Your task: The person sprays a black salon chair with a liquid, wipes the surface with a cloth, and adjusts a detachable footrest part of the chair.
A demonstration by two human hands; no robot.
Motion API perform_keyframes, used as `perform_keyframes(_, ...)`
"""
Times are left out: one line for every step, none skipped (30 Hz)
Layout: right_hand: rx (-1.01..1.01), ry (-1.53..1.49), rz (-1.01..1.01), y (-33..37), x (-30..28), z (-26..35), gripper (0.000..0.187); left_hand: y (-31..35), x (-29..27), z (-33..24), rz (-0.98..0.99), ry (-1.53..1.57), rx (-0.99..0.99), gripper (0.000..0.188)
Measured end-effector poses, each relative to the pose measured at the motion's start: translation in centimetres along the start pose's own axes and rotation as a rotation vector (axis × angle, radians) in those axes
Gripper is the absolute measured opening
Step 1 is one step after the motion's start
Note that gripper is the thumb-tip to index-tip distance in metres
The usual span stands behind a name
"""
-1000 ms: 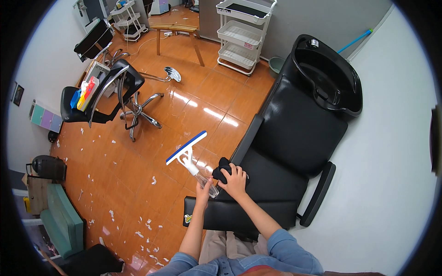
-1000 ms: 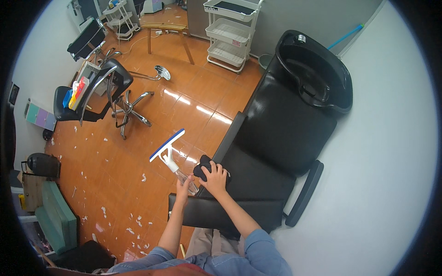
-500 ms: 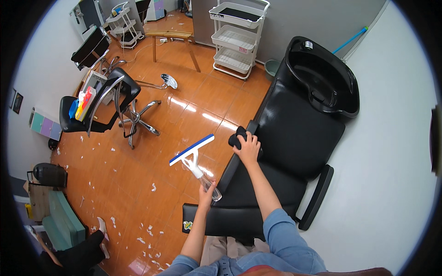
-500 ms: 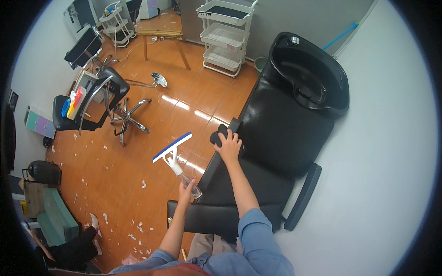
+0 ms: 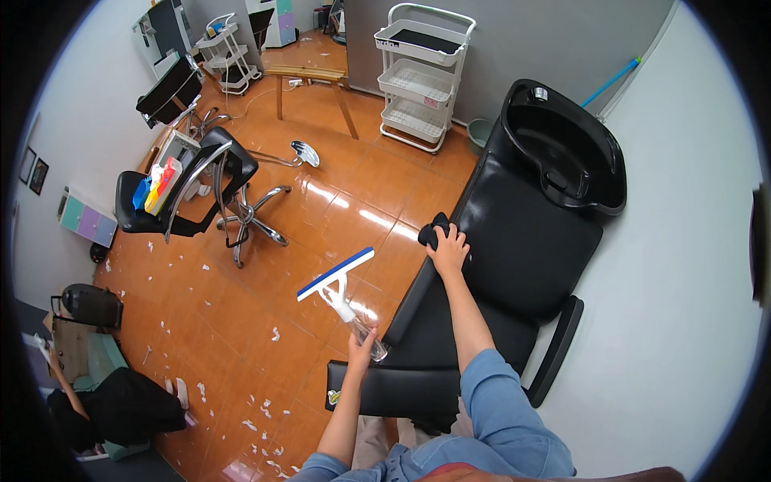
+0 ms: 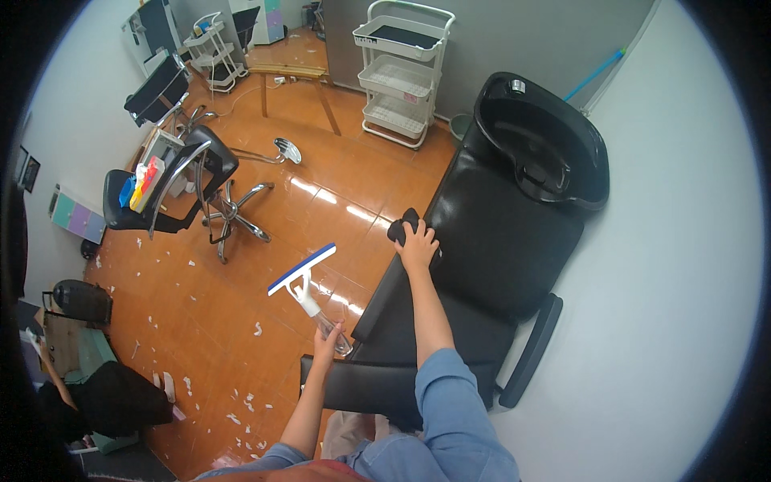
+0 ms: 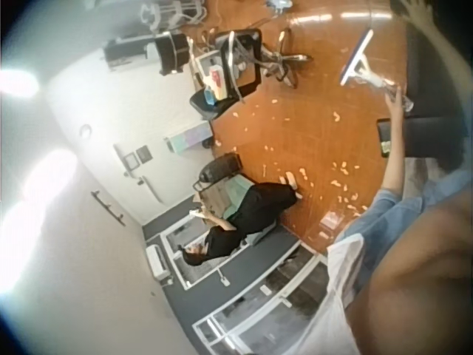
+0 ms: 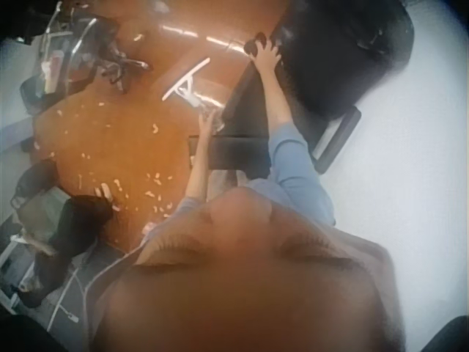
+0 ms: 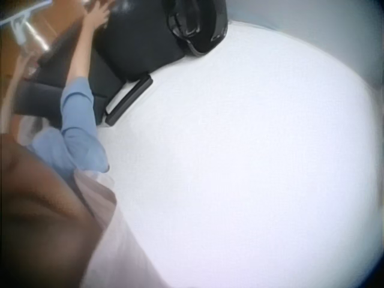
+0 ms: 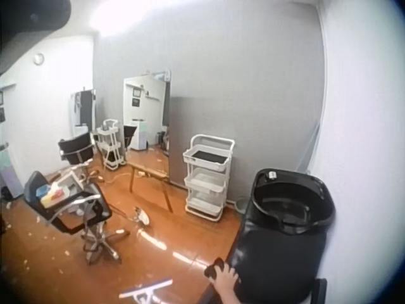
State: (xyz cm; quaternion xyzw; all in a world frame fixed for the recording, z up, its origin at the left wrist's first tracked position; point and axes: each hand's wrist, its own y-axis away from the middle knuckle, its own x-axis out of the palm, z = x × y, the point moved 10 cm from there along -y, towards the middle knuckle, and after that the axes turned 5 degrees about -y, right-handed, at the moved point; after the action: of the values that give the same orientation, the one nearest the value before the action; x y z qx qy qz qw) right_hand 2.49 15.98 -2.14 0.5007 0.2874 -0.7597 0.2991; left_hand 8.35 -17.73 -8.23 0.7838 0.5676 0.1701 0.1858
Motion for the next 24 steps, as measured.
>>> perform_keyframes(0.000,0.001,-0.005,0.8,0.0,0.1,0.048,0.3,-0.1,-0.1,-0.001,0.008,0.000,0.026)
perform_keyframes(-0.008,0.009,-0.007,1.7,0.1,0.4,0.050,0.5,-0.3,-0.3,0.004,0.009,0.003,0.026)
perform_keyframes(-0.018,0.015,-0.012,2.7,0.1,1.0,0.051,0.7,-0.7,-0.6,-0.009,0.039,0.029,0.027)
perform_keyframes(-0.029,0.003,-0.016,3.8,0.1,1.6,0.051,0.9,-1.0,-1.1,-0.018,0.071,0.054,0.028)
perform_keyframes(-0.028,-0.008,-0.007,5.1,0.2,2.1,0.051,1.2,-1.3,-1.5,-0.012,0.071,0.060,0.028)
perform_keyframes(-0.033,-0.018,-0.026,6.5,0.6,2.2,0.051,1.6,-1.4,-2.1,0.016,0.034,0.039,0.028)
perform_keyframes(-0.041,-0.025,-0.040,8.1,1.2,2.0,0.051,2.1,-1.3,-2.4,0.041,0.000,0.015,0.028)
perform_keyframes(-0.053,-0.034,-0.042,9.7,1.4,2.6,0.050,2.4,-1.6,-2.5,0.048,-0.001,0.020,0.028)
perform_keyframes(-0.066,-0.046,-0.044,11.3,1.5,3.5,0.050,2.6,-2.0,-2.8,0.055,0.018,0.047,0.028)
perform_keyframes(-0.069,-0.052,-0.028,13.0,1.8,4.0,0.050,3.0,-2.2,-3.1,0.067,0.038,0.070,0.029)
perform_keyframes(-0.069,-0.059,-0.024,14.8,1.9,4.6,0.050,3.4,-2.5,-3.2,0.078,0.037,0.071,0.029)
perform_keyframes(-0.066,-0.050,-0.003,16.7,2.0,5.4,0.049,3.7,-2.7,-3.4,0.103,0.021,0.066,0.030)
perform_keyframes(-0.061,-0.043,0.019,18.5,1.9,6.4,0.049,4.1,-2.9,-3.7,0.128,0.001,0.061,0.031)
perform_keyframes(-0.043,-0.034,0.041,20.1,1.8,7.2,0.049,4.5,-3.2,-4.0,0.137,0.000,0.065,0.031)
perform_keyframes(-0.025,-0.028,0.065,21.6,1.4,8.2,0.049,5.0,-3.6,-4.3,0.153,-0.020,0.066,0.032)
perform_keyframes(0.051,-0.071,0.168,23.0,1.8,8.5,0.048,5.6,-4.1,-4.6,0.168,-0.041,0.067,0.033)
perform_keyframes(0.058,-0.071,0.161,23.8,0.9,9.3,0.048,6.2,-4.6,-4.8,0.176,-0.044,0.070,0.033)
perform_keyframes(0.173,-0.256,0.170,25.0,0.4,9.3,0.049,6.7,-5.1,-4.9,0.210,-0.078,0.073,0.033)
perform_keyframes(0.288,-0.442,0.179,26.1,0.0,9.4,0.049,7.3,-5.6,-4.9,0.243,-0.112,0.075,0.033)
perform_keyframes(0.344,-0.542,0.179,27.0,-0.7,9.6,0.051,7.9,-6.1,-4.9,0.248,-0.117,0.079,0.033)
perform_keyframes(0.352,-0.543,0.167,27.7,-1.4,9.7,0.051,8.7,-5.9,-4.9,0.267,-0.100,0.067,0.031)
perform_keyframes(0.356,-0.621,0.102,28.3,-2.4,9.8,0.053,9.4,-5.8,-4.9,0.286,-0.082,0.056,0.030)
perform_keyframes(0.359,-0.698,0.036,28.9,-3.5,9.8,0.054,10.0,-5.9,-5.2,0.300,-0.087,0.060,0.030)
perform_keyframes(0.394,-0.780,0.107,29.6,-4.2,10.7,0.052,10.7,-5.8,-4.9,0.379,-0.104,0.026,0.030)
